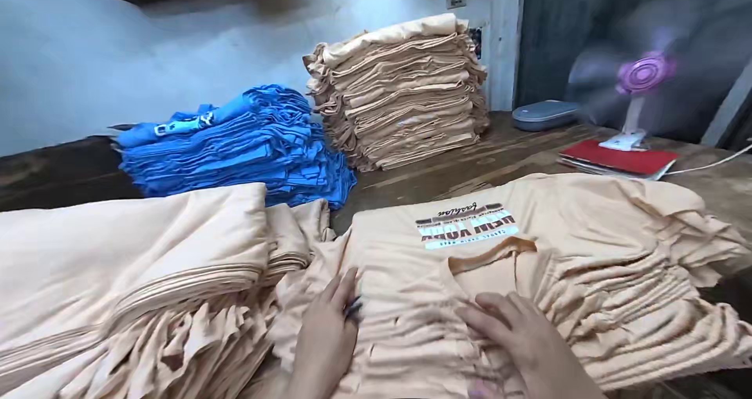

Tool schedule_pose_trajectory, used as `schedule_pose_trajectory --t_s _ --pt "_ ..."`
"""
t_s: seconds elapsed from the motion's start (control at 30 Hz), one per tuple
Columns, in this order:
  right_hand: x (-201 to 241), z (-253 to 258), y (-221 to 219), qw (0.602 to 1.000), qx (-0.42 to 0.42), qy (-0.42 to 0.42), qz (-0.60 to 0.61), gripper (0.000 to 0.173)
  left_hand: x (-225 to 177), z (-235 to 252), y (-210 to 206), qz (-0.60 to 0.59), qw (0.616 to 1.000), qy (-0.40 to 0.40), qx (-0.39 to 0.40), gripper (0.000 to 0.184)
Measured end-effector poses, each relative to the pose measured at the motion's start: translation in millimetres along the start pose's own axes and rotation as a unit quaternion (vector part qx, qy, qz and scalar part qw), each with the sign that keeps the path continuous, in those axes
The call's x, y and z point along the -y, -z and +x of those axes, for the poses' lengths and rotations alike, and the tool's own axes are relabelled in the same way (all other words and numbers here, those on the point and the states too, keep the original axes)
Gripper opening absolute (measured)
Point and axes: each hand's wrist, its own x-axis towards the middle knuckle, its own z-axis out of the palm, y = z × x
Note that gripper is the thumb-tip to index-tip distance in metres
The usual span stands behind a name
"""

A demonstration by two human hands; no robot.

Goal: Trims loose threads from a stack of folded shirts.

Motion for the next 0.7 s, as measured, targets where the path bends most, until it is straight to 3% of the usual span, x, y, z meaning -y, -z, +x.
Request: schedule_pose_trajectory --t_s 0.1,0.17,0.23,0.3,0.37,0.43,0.5,0.57,0.7 --pt "12 -21 12 0.987 -0.034 -0.040 0.154 0.079 1 -31 7 -0.002 0.999 -0.014 -0.034 0.069" --pt "22 -19 19 0.952 -0.052 -0.107 0.281 0.078 1 -31 9 0.005 0.997 -0.029 -0.068 0.070" --pt "34 -4 25 0.937 -0.043 -0.173 0.301 0.074 -12 -28 17 0.026 0.984 -0.080 -0.159 0.056" --pt "46 12 22 0.946 -0.047 -0.198 0.253 0.066 -38 -28 29 0.037 0.956 -0.154 -0.249 0.033" --pt "53 23 12 0.949 -0.066 -0.183 0.249 0.051 -66 -37 41 -0.025 0.946 -0.234 -0.221 0.027" --pt "53 31 7 0.938 -0.079 -0.164 0.295 0.056 -87 -43 39 -0.061 0.936 -0.300 -0.174 0.034" --pt "49 34 6 0.928 -0.087 -0.150 0.329 0.068 -96 -42 26 -0.030 0.915 -0.350 -0.199 0.035" --pt "46 36 3 0.926 -0.101 -0.116 0.345 0.073 -93 -44 18 -0.012 0.892 -0.379 -0.247 0.020" --pt "45 37 -4 0.940 -0.163 -0.014 0.298 0.059 -84 -50 20 -0.048 0.872 -0.410 -0.264 0.015"
